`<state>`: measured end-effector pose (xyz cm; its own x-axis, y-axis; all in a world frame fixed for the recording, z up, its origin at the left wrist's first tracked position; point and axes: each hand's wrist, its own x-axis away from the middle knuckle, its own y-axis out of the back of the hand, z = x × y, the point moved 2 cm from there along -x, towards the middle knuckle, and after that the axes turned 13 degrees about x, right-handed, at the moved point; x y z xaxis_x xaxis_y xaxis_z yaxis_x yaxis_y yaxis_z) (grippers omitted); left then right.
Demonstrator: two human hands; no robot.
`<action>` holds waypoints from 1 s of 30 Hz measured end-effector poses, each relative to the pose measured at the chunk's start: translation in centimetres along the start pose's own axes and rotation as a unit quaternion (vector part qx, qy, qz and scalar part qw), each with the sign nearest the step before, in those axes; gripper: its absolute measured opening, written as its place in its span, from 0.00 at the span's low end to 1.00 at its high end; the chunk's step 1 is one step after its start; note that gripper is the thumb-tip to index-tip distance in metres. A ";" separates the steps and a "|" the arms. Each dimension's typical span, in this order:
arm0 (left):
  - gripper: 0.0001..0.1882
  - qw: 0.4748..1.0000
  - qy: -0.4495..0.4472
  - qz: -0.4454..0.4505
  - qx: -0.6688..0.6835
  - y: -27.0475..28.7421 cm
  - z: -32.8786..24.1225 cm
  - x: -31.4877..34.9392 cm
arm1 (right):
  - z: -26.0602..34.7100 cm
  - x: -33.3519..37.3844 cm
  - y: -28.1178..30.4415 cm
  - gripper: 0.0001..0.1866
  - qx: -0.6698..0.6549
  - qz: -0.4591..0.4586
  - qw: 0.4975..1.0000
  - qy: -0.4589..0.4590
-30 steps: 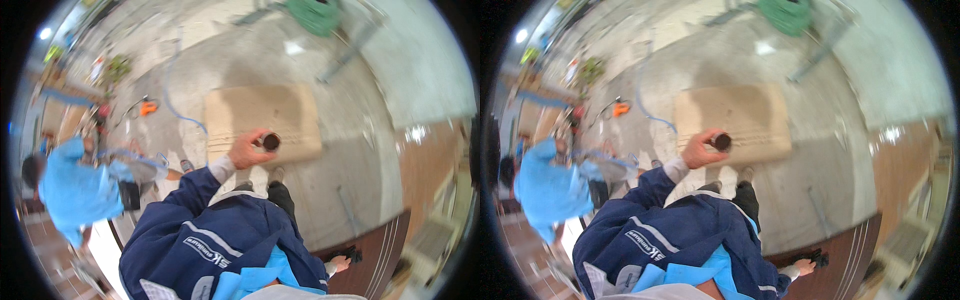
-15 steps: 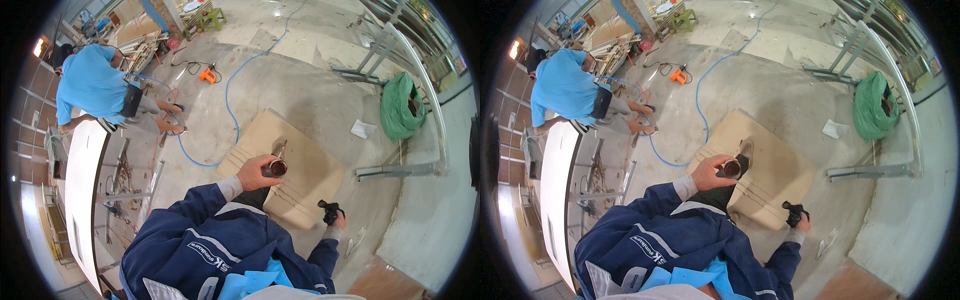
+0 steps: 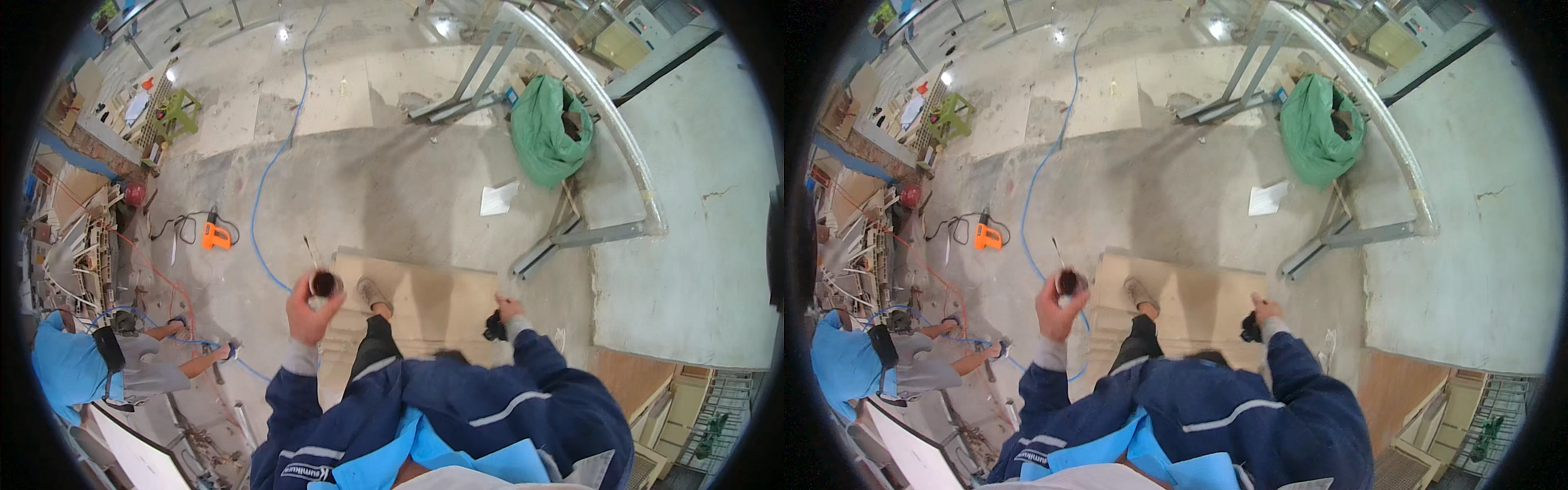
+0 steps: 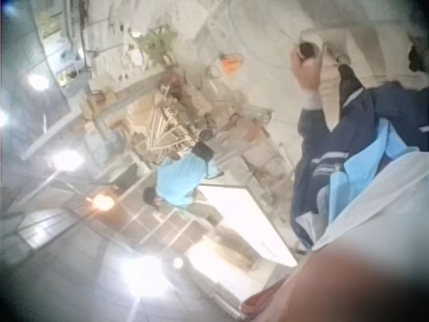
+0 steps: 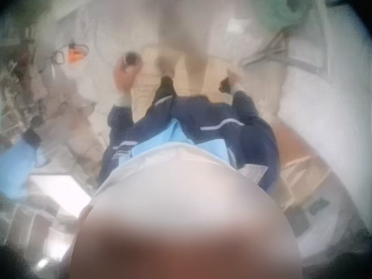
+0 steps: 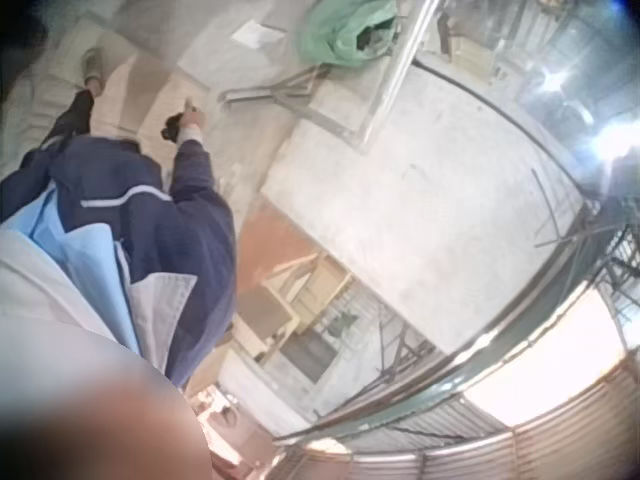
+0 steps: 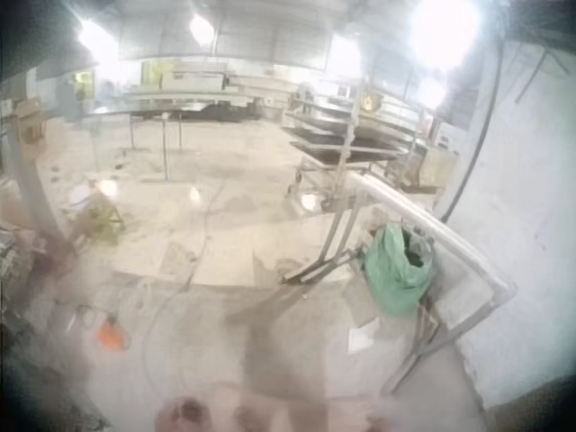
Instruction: The person applies a dark finish to a curved wooden panel using a small brush and wipes the surface with a cloth. They then retrieve a small label, peel off its backing, and stick it onto the panel.
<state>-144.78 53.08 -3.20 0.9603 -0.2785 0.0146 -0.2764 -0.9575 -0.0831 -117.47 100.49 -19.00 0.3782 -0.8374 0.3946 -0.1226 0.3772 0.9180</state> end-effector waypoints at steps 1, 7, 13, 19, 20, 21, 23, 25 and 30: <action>0.26 1.000 -0.003 -0.005 -0.020 0.5 -0.5 -2.3 | -1.3 -0.6 1.2 0.26 0.017 0.052 0.998 -0.021; 0.27 0.995 -0.059 -0.076 -0.003 9.3 -2.8 -11.3 | -9.8 -2.9 10.1 0.22 0.244 0.095 0.964 -0.052; 0.29 0.979 -0.069 -0.192 0.003 17.7 -1.5 -13.8 | -3.0 -7.5 12.3 0.22 0.294 0.136 0.945 -0.038; 0.29 0.964 -0.021 -0.245 -0.104 24.3 -0.3 -17.2 | 15.8 -10.8 4.7 0.21 0.312 0.183 0.929 0.083; 0.29 0.962 -0.010 -0.247 -0.114 25.7 -0.6 -18.4 | 20.4 -11.3 2.5 0.21 0.306 0.189 0.926 0.111; 0.29 0.961 0.001 -0.248 -0.124 27.2 -0.9 -19.8 | 25.4 -11.8 0.5 0.21 0.301 0.195 0.923 0.138; 0.29 0.955 0.013 -0.278 -0.102 29.4 -1.8 -22.8 | 35.8 -12.3 -2.6 0.20 0.301 0.208 0.914 0.177; 0.30 0.956 -0.010 -0.283 -0.083 31.8 -3.2 -26.0 | 47.9 -12.3 -4.0 0.20 0.296 0.210 0.907 0.216; 0.30 0.951 -0.037 -0.303 -0.038 37.5 -4.7 -35.0 | 79.1 -10.7 2.3 0.21 0.228 0.062 0.901 0.364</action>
<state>-188.91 26.52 -2.10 0.9431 0.3306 -0.0343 0.3305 -0.9438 -0.0093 -194.39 78.97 -17.95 0.8167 -0.2557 0.5174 -0.5074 0.1091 0.8548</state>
